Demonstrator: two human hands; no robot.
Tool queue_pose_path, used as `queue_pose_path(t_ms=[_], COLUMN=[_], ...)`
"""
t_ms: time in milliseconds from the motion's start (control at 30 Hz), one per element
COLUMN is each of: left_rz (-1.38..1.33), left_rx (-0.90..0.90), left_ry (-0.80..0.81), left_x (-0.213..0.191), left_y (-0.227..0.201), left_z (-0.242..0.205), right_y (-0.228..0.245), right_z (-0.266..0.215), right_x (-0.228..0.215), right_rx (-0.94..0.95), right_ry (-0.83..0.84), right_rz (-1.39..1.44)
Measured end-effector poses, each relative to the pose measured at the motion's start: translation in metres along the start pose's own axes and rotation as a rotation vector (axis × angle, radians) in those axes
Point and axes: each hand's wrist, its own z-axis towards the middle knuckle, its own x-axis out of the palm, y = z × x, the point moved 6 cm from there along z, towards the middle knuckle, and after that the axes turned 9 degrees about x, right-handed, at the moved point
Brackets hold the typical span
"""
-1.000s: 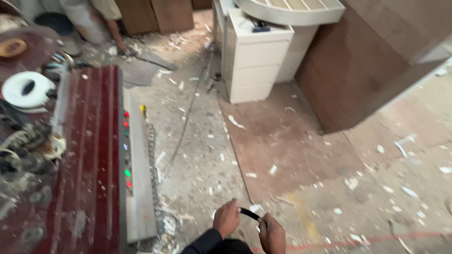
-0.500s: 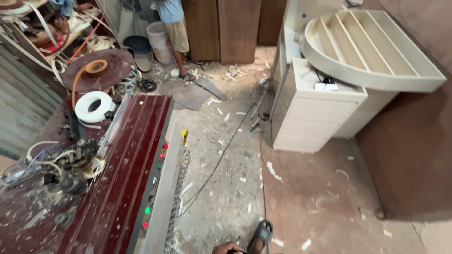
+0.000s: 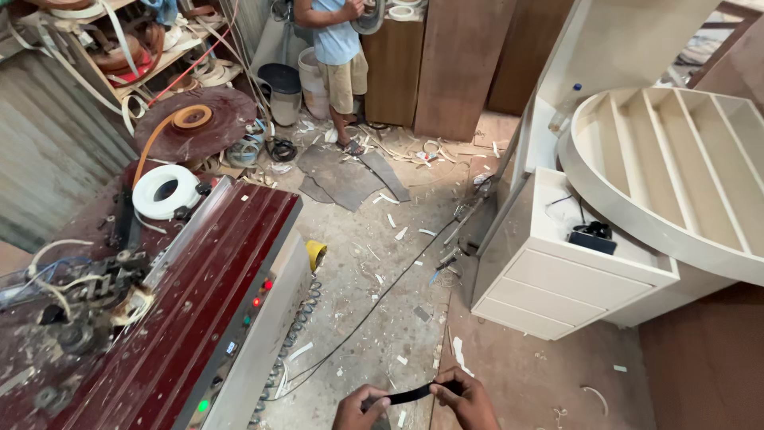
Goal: The person applies edge-banding material to the edges of wood panels, using a small hand tool to trim the excess and then feeding strips into an industrial edge-banding machine to secure them.
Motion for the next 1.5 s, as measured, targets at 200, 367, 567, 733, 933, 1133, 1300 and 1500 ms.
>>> queue_pose_path(t_ms=[200, 367, 567, 733, 933, 1133, 1300, 1500], left_rz=[-0.121, -0.115, 0.178, 0.393, 0.473, 0.42, 0.437, 0.388], left_rx=[-0.169, -0.291, 0.06, 0.356, 0.543, 0.421, 0.491, 0.543], left_ry=[-0.087, -0.168, -0.072, -0.177, -0.154, -0.177, -0.292, -0.409], left_x=[-0.021, -0.045, -0.076, -0.073, -0.102, -0.125, -0.135, -0.171], left_y=[-0.005, 0.016, -0.03, -0.074, -0.097, -0.101, -0.161, -0.218], left_z=[0.075, 0.163, 0.304, 0.368, 0.464, 0.589, 0.668, 0.752], right_y=[0.001, 0.019, 0.082, 0.136, 0.181, 0.234, 0.335, 0.441], right_z=[0.077, 0.17, 0.305, 0.363, 0.47, 0.6, 0.669, 0.726], right_x=[0.013, 0.02, 0.035, 0.024, 0.049, 0.061, 0.052, 0.073], right_rx=[-0.034, -0.203, 0.076, -0.329, -0.153, -0.287, -0.289, -0.392], right_ry=[-0.007, 0.078, 0.445, 0.151, 0.18, 0.266, 0.395, 0.625], right_rz=[0.038, -0.194, 0.103, -0.591, -0.571, -0.707, -0.741, -0.862])
